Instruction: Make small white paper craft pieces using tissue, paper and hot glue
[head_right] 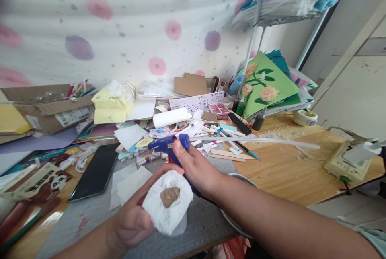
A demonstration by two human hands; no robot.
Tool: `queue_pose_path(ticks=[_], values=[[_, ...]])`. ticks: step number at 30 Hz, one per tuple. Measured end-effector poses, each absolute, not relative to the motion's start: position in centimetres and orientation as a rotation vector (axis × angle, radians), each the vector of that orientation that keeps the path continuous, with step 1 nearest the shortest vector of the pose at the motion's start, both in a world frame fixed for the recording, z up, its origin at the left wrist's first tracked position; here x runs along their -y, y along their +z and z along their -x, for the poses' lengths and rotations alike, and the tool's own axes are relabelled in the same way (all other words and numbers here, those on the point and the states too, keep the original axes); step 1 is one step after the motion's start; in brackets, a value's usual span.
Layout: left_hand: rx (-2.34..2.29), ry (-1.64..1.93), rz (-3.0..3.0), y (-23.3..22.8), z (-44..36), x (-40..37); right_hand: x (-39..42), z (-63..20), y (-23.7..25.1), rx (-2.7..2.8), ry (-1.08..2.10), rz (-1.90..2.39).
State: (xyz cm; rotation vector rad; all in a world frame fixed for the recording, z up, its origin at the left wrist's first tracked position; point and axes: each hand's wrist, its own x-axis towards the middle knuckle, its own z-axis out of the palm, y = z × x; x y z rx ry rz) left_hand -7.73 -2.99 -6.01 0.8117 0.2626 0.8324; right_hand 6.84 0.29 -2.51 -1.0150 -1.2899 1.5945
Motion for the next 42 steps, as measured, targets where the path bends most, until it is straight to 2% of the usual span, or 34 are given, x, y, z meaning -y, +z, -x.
queue_pose_path(ticks=[7,13,27,31,37,39,42], values=[[-0.284,0.93,-0.951,-6.0,7.9,2.9,-0.7,-8.4,-3.3,1.497,1.447,0.878],[-0.301,0.958,-0.978,-5.9,8.2,2.5,-1.0,-11.1,-3.5,1.026,1.427,0.696],[-0.334,0.917,-0.91,-6.4,7.9,2.8,-1.3,-11.1,-4.1,1.162,1.03,0.917],[-0.32,0.934,-0.854,-6.3,7.8,3.0,-1.3,-10.4,-4.6,1.277,1.189,0.955],[-0.297,0.808,-0.89,-6.4,7.7,3.0,-0.4,-8.7,-4.5,1.195,1.802,0.903],[-0.285,0.796,-0.897,-6.4,7.7,2.9,-0.2,-8.4,-4.3,1.076,1.844,0.904],[-0.291,0.782,-0.913,-6.1,7.9,2.6,-0.3,-8.9,-3.7,0.984,1.744,0.91]])
